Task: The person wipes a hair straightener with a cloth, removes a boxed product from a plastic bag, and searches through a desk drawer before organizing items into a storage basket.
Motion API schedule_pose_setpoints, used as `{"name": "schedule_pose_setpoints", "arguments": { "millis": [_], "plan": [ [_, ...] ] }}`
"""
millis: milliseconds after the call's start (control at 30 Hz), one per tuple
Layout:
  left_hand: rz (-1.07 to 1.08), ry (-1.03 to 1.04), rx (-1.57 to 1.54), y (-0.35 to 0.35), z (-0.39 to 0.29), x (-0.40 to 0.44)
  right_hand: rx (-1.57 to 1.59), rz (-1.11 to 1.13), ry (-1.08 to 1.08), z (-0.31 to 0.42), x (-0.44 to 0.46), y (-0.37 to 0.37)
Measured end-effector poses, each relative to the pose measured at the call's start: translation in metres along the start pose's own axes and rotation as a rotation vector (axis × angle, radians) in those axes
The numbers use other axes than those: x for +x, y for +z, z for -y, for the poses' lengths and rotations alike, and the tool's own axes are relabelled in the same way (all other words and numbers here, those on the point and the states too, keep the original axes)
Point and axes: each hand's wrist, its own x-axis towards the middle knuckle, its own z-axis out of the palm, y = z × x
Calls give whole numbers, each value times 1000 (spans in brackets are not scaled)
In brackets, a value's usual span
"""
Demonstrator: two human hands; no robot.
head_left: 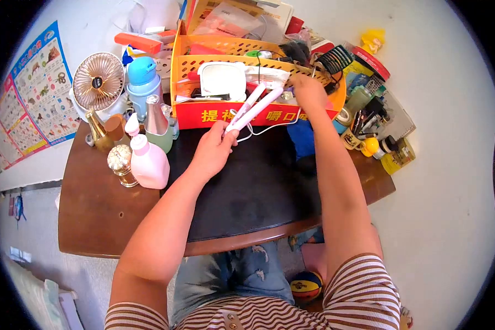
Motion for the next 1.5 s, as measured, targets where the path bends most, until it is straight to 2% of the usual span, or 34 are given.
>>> {"name": "schedule_pose_setpoints", "arguments": {
  "millis": [133, 167, 300, 400, 467, 500, 533, 633, 667, 767, 900, 967, 1067, 1100, 1200, 1267, 1333, 1400, 1500],
  "plan": [
    [0, 7, -10, -1, -3, -2, 35, -14, 88, -22, 9, 13],
    [1, 5, -10, 0, -3, -1, -26, -54, -28, -20, 10, 15],
    [-13, 5, -37, -1, -1, 0, -41, 23, 14, 10, -12, -11],
    [-23, 17, -50, 0, 2, 1, -103, -83, -32, -13, -10, -5],
    [-32, 28, -27, 0, 1, 2, -23, -99, -287, -31, 17, 7],
    [-34, 9, -30, 0, 0, 2, 205, 25, -284, -34, 26, 16],
    [-36, -11, -34, 0, -1, 1, 201, 23, -283, -31, 29, 19],
    [-21, -18, -25, 0, 0, 1, 32, 335, -294, -22, 39, 31],
    [-22, -15, -26, 0, 0, 1, 30, 332, -296, -20, 40, 36],
    [-9, -25, -25, -1, 0, 1, -37, 576, -305, -16, 53, 57],
    [-6, -19, -52, 0, 0, 1, 48, 664, -472, -12, 57, 49],
    [-16, -27, -46, -3, -2, 0, -118, 676, -287, 5, 51, 31],
    [-5, -25, -29, -2, -4, -1, -86, 772, -306, -11, 71, 55],
    [-9, -19, -33, -1, -1, 1, -21, 736, -197, 1, 61, 39],
    [-4, -18, -44, 0, 2, 1, -144, 854, -251, 16, 57, 24],
    [-7, -23, -54, -1, 2, 1, -193, 853, -271, 16, 59, 29],
    [6, -25, -70, -2, -2, -1, -66, 680, -302, 19, 51, 23],
    [4, -34, -66, -1, 0, -1, -100, 675, -284, 12, 48, 21],
    [-4, -36, -65, -1, -2, 0, -268, 556, -453, -7, 66, 25]
  ]
}}
